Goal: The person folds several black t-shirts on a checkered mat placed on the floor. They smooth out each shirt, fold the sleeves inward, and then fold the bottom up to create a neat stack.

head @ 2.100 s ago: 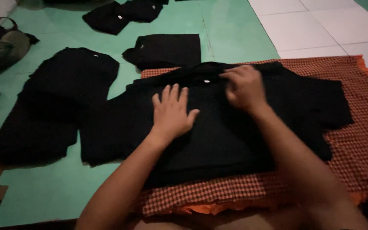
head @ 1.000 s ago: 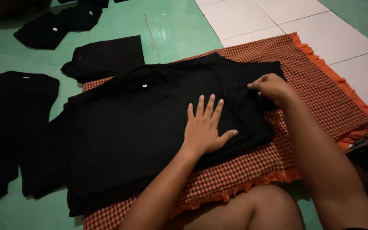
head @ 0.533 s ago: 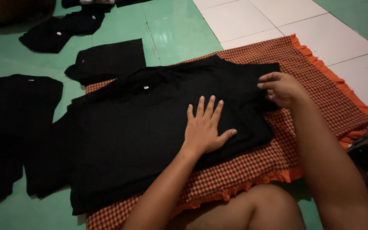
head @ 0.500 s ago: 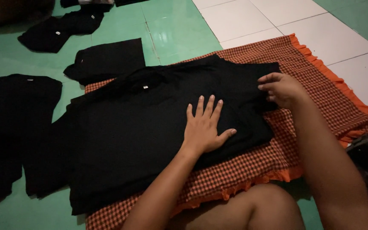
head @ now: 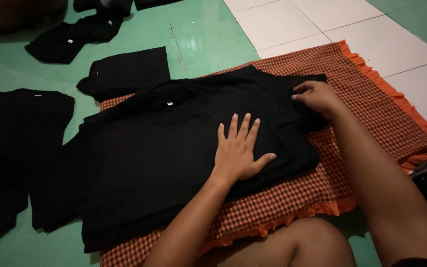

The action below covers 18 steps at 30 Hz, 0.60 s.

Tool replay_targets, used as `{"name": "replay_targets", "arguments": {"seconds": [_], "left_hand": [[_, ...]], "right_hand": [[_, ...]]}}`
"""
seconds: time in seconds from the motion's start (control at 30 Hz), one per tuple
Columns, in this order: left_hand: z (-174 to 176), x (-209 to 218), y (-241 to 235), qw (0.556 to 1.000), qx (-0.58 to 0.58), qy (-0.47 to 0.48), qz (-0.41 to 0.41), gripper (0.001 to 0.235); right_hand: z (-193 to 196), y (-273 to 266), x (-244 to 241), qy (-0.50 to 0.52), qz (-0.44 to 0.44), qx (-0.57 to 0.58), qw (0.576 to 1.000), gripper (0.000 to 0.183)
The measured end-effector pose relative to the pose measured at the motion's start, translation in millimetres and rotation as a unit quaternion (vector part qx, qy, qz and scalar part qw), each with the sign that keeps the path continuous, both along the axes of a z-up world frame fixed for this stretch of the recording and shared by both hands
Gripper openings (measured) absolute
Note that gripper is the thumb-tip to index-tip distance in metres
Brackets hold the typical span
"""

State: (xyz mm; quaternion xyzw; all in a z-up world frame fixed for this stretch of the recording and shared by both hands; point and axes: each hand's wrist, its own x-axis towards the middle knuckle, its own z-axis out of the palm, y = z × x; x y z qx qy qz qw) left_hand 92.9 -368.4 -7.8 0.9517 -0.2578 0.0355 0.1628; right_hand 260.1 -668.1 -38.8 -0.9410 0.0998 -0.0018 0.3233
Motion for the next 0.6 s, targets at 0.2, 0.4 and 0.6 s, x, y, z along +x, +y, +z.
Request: {"name": "replay_targets", "arguments": {"seconds": [0.2, 0.4, 0.6], "left_hand": [[2.2, -0.7, 1.0, 1.000, -0.004, -0.002, 0.000, 0.099], [0.3, -0.6, 1.3, 1.000, -0.015, -0.003, -0.002, 0.099], [0.7, -1.1, 1.0, 1.000, -0.007, -0.008, 0.001, 0.100]], "right_hand": [[-24.4, -2.2, 47.3, -0.086, 0.121, -0.101, 0.984, 0.048], [-34.7, -7.7, 71.6, -0.122, 0.107, -0.087, 0.983, 0.031], [-33.9, -5.6, 63.0, -0.190, 0.053, -0.136, 0.971, 0.031]]}}
